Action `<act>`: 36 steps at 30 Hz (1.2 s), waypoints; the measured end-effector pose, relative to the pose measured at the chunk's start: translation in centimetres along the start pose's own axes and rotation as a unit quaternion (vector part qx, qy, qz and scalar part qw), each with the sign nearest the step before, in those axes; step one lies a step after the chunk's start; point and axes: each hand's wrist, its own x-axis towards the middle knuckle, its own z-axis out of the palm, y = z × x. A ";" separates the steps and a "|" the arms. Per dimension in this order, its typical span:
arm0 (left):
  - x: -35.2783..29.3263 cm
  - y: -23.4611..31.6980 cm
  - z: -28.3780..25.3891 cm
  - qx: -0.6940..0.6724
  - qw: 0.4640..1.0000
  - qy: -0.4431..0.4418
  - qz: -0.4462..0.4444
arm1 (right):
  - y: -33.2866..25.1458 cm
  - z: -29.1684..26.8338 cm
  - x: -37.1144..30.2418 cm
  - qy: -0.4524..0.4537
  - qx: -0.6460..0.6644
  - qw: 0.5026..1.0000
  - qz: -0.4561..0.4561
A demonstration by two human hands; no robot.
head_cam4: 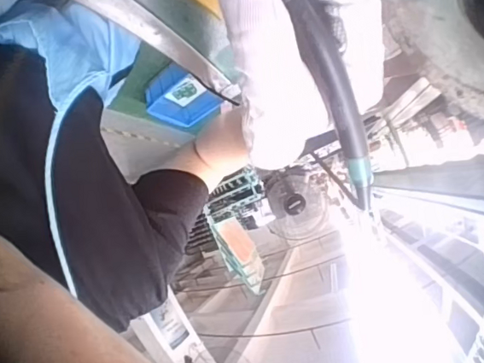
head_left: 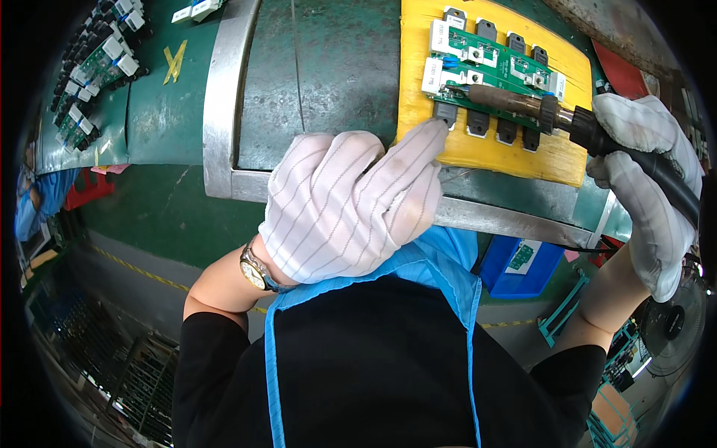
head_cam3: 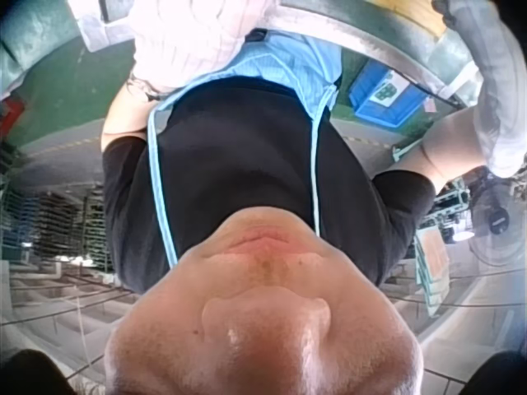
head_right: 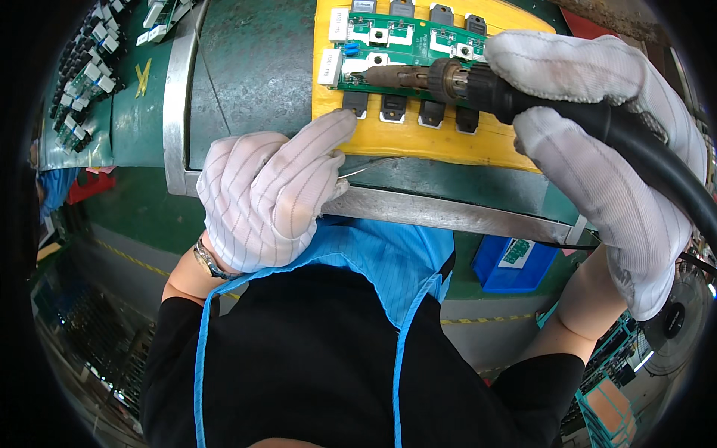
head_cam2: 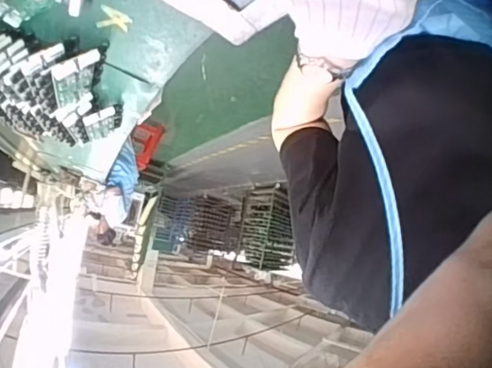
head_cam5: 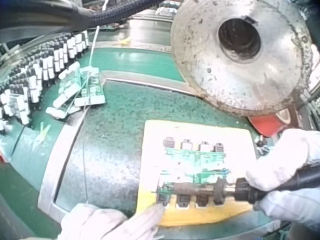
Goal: The person aligns and presses electronic components onto a circuit board on a fixture by hand. The person then solders the connections on the circuit board using a soldering iron and solder wire.
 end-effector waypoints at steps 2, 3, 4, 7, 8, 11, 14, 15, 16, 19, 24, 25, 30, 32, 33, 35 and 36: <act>0.1 0.0 -0.1 0.008 1.000 -0.007 0.006 | -0.3 -0.4 0.7 -0.040 0.035 0.997 -0.048; 0.1 0.0 -0.1 0.008 1.000 -0.007 0.007 | 0.0 -0.5 1.4 -0.039 0.035 0.997 -0.048; 0.1 0.0 -0.1 0.010 1.000 -0.007 0.005 | 0.5 -0.4 2.5 -0.046 -0.037 0.975 -0.215; 0.1 0.1 -0.1 0.013 1.000 -0.004 0.002 | -0.2 -0.2 2.1 -0.051 -0.043 0.972 -0.226; 0.1 0.1 0.0 0.014 1.000 -0.001 -0.001 | -0.5 -0.1 1.6 -0.048 0.024 0.996 -0.070; 0.0 0.0 0.2 0.015 1.000 0.004 -0.003 | -1.0 -0.9 1.7 -0.066 -0.011 0.998 -0.002; 0.1 0.0 -0.1 0.016 1.000 0.000 -0.004 | -1.1 0.8 0.1 0.067 0.092 0.986 0.125; 0.0 0.0 -0.1 0.016 1.000 0.000 -0.004 | -0.3 1.1 -0.8 0.067 0.091 0.986 0.125; 0.0 0.0 0.0 0.016 1.000 0.003 -0.001 | 0.4 1.3 -1.6 0.069 0.010 0.998 0.007; 0.2 0.5 -0.7 0.011 0.999 -0.035 -0.016 | 0.4 1.5 -1.7 0.085 -0.102 0.983 -0.125; 0.1 0.1 0.0 0.016 1.000 0.009 0.003 | -2.6 0.7 0.7 0.061 0.010 0.992 0.113; 0.1 0.1 0.0 0.014 1.000 0.005 -0.001 | -2.1 0.5 0.9 0.044 0.033 0.995 0.086; 0.2 0.3 -0.4 0.006 1.000 -0.003 -0.004 | -1.0 0.4 0.0 0.039 0.074 0.989 0.119; 0.4 0.4 -1.2 -0.006 0.995 -0.095 -0.034 | -1.3 0.2 0.3 0.031 0.030 0.997 0.068; 0.5 0.4 -1.3 -0.007 0.995 -0.094 -0.034 | -1.1 0.2 0.1 0.031 0.029 0.997 0.069; 0.5 0.4 -1.4 0.002 0.995 -0.092 -0.027 | -0.5 0.5 -0.7 0.095 -0.010 0.994 0.060; 0.3 0.3 -1.1 0.003 0.995 -0.092 -0.028 | -0.5 0.4 -0.6 0.094 -0.010 0.994 0.059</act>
